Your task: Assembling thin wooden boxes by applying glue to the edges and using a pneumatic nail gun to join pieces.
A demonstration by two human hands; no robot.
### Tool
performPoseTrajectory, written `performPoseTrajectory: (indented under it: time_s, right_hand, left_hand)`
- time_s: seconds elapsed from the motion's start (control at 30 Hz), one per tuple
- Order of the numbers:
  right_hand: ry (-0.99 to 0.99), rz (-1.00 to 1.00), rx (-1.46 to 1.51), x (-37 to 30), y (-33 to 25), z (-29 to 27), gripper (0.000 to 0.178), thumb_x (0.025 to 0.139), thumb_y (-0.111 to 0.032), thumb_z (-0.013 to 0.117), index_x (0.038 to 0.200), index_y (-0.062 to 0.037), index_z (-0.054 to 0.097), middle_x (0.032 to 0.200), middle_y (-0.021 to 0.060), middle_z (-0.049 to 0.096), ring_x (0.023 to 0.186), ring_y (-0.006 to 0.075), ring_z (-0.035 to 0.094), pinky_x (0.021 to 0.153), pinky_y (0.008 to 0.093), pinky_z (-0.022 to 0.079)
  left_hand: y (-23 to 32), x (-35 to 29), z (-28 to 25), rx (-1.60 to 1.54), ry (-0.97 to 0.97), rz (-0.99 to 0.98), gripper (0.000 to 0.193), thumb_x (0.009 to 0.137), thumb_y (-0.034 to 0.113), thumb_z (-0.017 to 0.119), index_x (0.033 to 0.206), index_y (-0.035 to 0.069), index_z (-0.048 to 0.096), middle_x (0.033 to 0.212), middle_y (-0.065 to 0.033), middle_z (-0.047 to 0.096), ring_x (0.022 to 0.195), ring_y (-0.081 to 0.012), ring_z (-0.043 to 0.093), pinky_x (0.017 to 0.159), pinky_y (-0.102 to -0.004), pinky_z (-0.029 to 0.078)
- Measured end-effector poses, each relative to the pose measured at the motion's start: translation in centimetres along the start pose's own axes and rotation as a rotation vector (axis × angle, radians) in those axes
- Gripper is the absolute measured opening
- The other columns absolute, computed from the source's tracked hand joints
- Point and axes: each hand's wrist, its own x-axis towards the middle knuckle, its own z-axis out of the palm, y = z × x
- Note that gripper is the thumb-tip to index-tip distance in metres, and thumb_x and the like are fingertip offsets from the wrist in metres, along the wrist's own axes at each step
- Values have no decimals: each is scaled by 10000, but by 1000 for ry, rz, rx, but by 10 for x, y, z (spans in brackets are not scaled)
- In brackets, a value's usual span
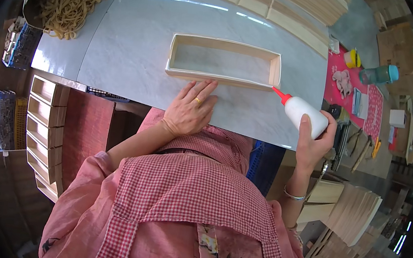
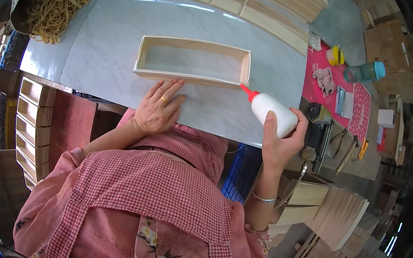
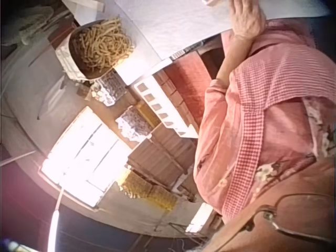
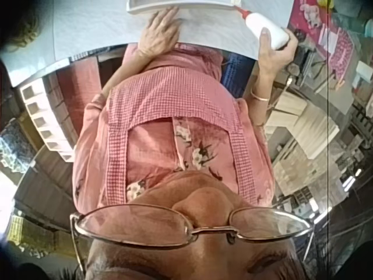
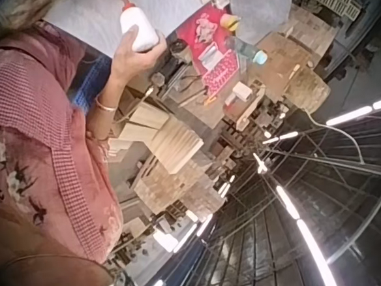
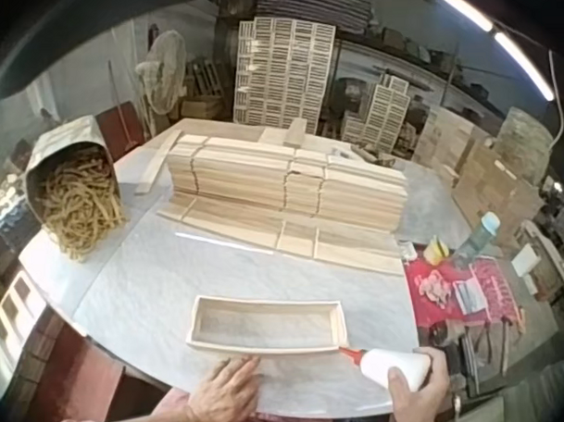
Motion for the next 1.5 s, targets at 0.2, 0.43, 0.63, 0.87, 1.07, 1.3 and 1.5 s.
performPoseTrajectory:
  time_s: [0.2, 0.43, 0.63, 0.87, 1.07, 1.3, 1.5]
  right_hand:
    - [20, 53, 3, 4, -2, -4, 455, 800, -171, 772, 1188, -18, 590, 1056, 157, 654, 893, 274, 615, 812, 382, 519]
    - [70, 59, 22, 7, 9, 1, 436, 802, -169, 765, 1174, -20, 594, 1046, 157, 655, 888, 268, 611, 816, 375, 513]
    - [36, 154, 114, 8, 15, -6, 418, 810, -172, 748, 1149, -4, 573, 1040, 154, 638, 878, 262, 587, 817, 366, 499]
    - [387, 163, 170, 73, 80, 9, 428, 808, -182, 739, 1123, -20, 498, 1053, 137, 560, 865, 257, 551, 804, 375, 492]
    - [346, 35, -161, 212, 181, 38, 329, 835, -215, 694, 990, -48, 457, 1012, 119, 535, 873, 240, 533, 763, 354, 472]
    - [300, 97, -642, 273, 229, 25, 424, 830, -432, 749, 830, -16, 668, 785, 192, 685, 722, 385, 662, 668, 477, 520]
    - [-107, 462, -666, 270, 248, -33, 228, 847, -195, 622, 947, -33, 746, 990, 213, 729, 891, 376, 696, 724, 485, 540]
  left_hand:
    - [2, 1, -1, -16, -10, -18, 317, 853, 165, 657, 1153, 62, 642, 1518, -134, 462, 1387, -304, 469, 1164, -447, 349]
    - [3, 2, 0, -10, -3, -17, 289, 865, 166, 642, 1134, 62, 650, 1512, -142, 463, 1378, -300, 471, 1151, -448, 357]
    - [5, 5, -3, -26, -8, -34, 291, 851, 150, 658, 1129, 66, 663, 1479, -153, 488, 1350, -321, 489, 1132, -480, 368]
    - [7, 6, -18, -96, -54, 25, 340, 791, 73, 702, 1128, 46, 672, 1448, -221, 493, 1277, -382, 539, 1107, -511, 392]
    - [5, 23, -28, -155, -8, 54, 389, 781, 83, 713, 1164, 48, 655, 1426, -203, 510, 1273, -376, 541, 1103, -522, 401]
    - [2, 69, -39, -25, -61, 39, 526, 783, 93, 723, 1294, 76, 597, 1399, -173, 537, 1268, -351, 550, 1125, -556, 364]
    - [1, 94, -23, 153, -185, 49, 587, 786, 33, 717, 1350, 86, 563, 1249, -139, 624, 1206, -306, 573, 1157, -564, 307]
